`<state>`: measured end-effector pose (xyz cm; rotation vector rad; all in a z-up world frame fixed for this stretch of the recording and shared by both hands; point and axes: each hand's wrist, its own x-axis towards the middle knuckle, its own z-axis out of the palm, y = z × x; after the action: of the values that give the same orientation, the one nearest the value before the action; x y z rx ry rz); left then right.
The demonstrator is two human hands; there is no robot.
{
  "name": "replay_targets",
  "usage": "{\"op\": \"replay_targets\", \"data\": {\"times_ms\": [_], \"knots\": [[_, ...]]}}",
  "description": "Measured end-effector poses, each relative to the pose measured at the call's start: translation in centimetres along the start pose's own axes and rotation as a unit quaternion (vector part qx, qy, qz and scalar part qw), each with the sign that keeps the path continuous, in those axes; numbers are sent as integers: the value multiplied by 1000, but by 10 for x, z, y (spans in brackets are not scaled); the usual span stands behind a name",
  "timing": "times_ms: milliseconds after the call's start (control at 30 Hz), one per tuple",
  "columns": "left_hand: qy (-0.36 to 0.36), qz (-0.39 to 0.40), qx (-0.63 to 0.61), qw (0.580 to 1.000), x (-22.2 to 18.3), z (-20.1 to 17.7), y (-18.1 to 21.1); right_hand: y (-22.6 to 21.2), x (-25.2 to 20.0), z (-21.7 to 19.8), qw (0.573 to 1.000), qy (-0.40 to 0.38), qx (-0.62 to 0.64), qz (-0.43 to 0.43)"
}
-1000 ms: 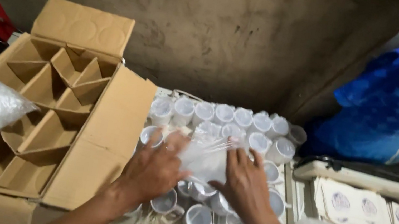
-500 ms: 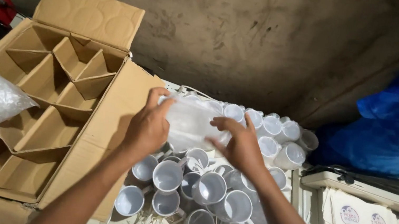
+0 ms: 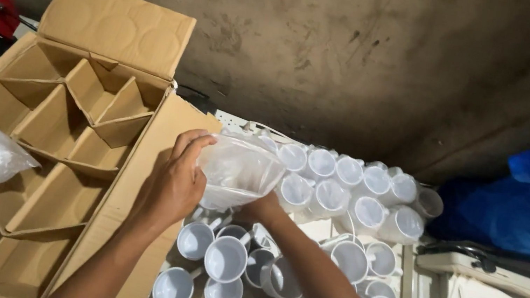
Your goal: The person places individual mugs into plastic bags by hand and سپس arranges them onto a table next to a stack of boxes and circular stickers.
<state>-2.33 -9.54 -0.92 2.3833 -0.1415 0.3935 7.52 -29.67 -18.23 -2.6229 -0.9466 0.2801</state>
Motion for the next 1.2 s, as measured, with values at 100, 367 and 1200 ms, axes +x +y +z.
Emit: {"op": "replay_targets", "data": {"times_ms": [100, 367, 1200], "knots": [[-4, 1, 9, 1000, 0, 2, -2, -3, 7, 19, 1000, -1, 16, 9], [-24, -6, 14, 1000, -4, 8, 5, 46, 9, 42, 998, 10, 40, 48], [-102, 107, -159, 976, -44, 97, 102, -25, -237, -91, 700, 415, 569, 118]]}}
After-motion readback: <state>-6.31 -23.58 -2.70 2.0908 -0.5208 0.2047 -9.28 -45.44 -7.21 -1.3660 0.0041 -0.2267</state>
